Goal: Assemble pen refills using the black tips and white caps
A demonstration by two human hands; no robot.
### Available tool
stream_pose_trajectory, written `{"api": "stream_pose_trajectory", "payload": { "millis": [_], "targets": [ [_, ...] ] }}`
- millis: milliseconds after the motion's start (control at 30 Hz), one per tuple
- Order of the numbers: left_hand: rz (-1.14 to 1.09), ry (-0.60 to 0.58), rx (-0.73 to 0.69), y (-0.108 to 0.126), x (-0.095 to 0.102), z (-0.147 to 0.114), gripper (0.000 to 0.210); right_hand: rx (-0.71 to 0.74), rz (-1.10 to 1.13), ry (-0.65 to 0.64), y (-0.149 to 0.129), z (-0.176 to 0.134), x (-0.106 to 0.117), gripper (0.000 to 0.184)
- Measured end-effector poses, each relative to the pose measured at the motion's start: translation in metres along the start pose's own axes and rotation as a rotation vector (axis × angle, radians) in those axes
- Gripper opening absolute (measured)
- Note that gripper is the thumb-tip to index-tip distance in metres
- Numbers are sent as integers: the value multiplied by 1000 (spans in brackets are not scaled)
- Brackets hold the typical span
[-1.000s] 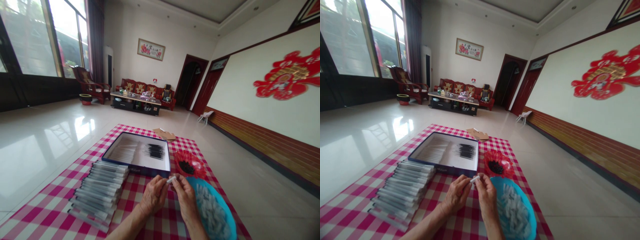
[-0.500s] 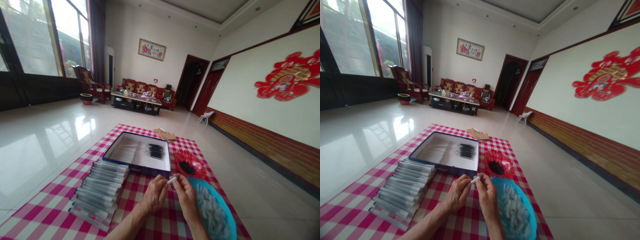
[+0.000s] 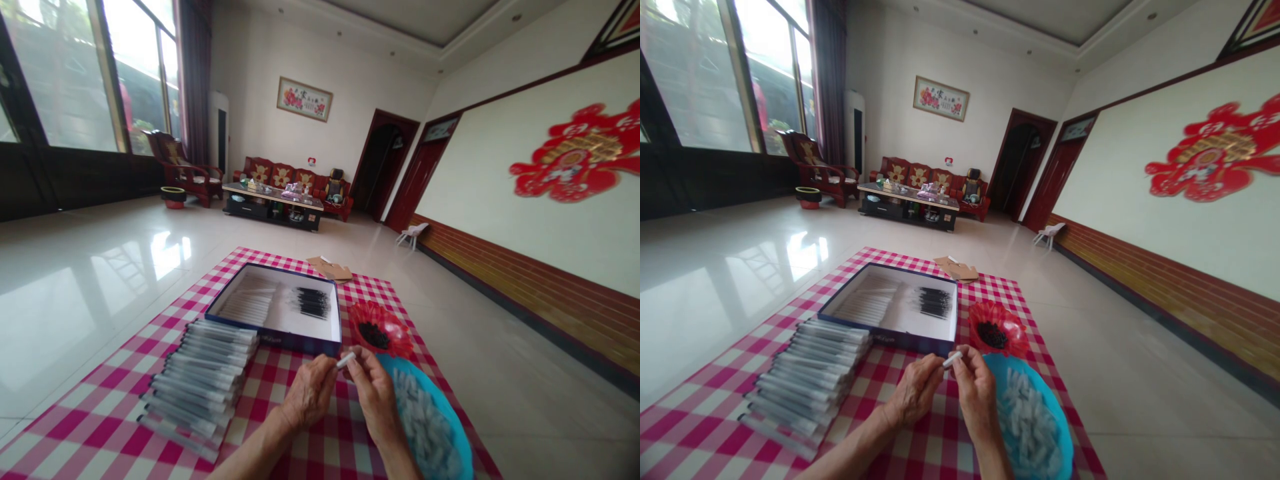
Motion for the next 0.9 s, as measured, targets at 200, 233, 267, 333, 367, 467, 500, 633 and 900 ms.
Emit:
{"api": "stream_pose_trajectory", "payload": {
  "millis": [200,233,267,333,367,467,500,633,900],
  "targets": [
    [22,-28,8,-1,1,-1,24,-2,-32,-10,-1,0,-1,27],
    [18,-32,8,0,1,0,24,-4,-29,-9,-1,0,-1,27],
    [10,-34,11,1,2,0,25,-9,-22,-5,0,0,-2,27],
    [-9,-29,25,2,3,1,26,-29,8,6,1,0,-2,28],
    [-15,-24,32,3,3,1,26,-42,26,12,2,0,-2,28],
    [-17,-19,41,3,3,1,26,-58,46,9,4,-1,-1,28],
    [-16,-20,40,3,3,1,26,-54,37,2,4,-1,0,28],
    [-17,-14,36,2,3,-1,23,-32,-18,-24,6,1,3,27],
    [36,-39,33,0,3,0,24,22,-56,34,2,2,1,30]
  ]
}}
Point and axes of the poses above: each hand's wrist, its own z-axis towards the middle knuckle, its own x-axis out of the back of the hand, y = z × x, the point moved 1 cm from there along z, towards the middle knuckle, and after that the axes turned 1 degree about y, right-handed, at the moved point
